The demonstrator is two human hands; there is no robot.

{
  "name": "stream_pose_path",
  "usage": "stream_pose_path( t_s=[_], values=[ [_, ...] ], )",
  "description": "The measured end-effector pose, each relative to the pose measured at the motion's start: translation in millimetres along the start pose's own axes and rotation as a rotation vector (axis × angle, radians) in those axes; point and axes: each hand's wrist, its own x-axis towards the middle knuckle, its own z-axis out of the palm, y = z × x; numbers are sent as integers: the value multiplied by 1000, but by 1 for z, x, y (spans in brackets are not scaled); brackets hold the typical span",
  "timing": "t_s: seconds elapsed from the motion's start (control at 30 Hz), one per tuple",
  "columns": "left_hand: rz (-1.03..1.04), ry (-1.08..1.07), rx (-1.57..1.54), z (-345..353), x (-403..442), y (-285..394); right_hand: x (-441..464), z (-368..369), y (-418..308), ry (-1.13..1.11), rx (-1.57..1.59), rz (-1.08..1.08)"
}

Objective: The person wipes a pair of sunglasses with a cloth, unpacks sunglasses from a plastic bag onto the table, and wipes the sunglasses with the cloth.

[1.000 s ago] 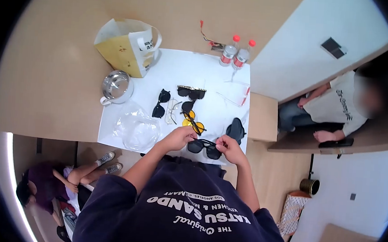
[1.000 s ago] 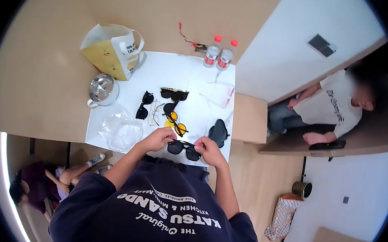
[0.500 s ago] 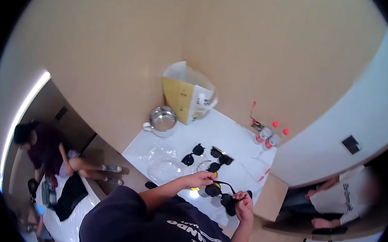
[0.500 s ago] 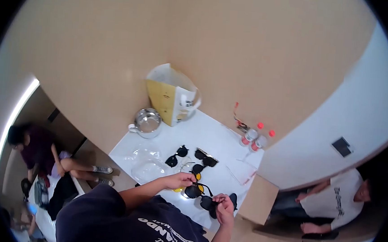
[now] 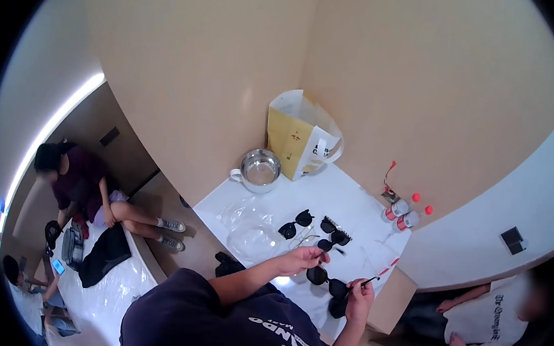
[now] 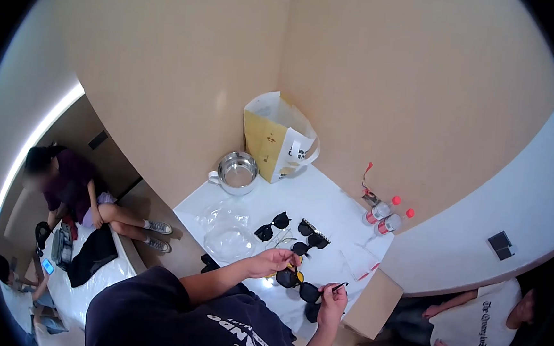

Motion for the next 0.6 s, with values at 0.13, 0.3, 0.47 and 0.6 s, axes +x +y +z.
stream_pose_path(
  t_s=[0.13, 0.3, 0.47, 0.6],
  values=[
    [35, 154, 187, 1, 10, -3, -3, 5, 1, 115, -64, -35],
    [164, 396, 495, 20, 25, 4, -10, -11, 8, 138, -186, -162],
    [252, 591, 724, 36, 31, 38, -28, -36, 25, 442, -1499, -311],
    [333, 562, 752, 48, 26, 36, -69, -47, 75, 275, -1787, 33]
  ],
)
